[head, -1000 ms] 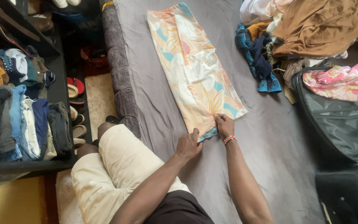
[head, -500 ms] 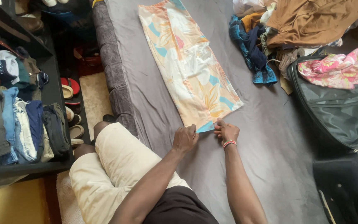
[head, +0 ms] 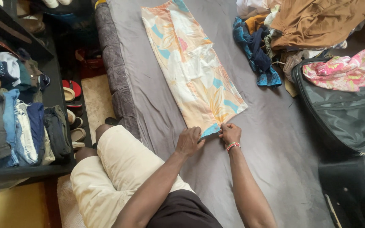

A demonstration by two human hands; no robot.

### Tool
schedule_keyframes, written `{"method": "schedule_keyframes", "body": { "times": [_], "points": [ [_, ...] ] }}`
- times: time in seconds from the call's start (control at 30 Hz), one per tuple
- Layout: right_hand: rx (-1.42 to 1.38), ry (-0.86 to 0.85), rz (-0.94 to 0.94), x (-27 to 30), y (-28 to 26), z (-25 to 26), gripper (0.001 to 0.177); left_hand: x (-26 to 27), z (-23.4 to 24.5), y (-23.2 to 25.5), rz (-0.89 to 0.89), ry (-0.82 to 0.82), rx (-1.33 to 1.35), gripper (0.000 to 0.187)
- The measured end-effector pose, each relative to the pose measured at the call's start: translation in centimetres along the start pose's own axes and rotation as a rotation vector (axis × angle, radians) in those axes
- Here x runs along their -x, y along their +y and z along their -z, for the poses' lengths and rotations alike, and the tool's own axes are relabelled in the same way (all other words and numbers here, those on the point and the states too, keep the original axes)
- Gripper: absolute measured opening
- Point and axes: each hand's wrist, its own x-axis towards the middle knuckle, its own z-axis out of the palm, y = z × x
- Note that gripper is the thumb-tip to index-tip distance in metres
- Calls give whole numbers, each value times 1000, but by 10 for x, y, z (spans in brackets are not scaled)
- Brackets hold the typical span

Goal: Folding pants and a patterned cloth on a bed and placing them into a suitcase.

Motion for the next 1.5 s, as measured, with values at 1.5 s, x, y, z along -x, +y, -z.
{"method": "schedule_keyframes", "body": {
  "times": [1.5],
  "points": [
    [-32,-416,357,-301,-295,-411,27,-444,135,-402,23,446,-55,58]
  ]
}}
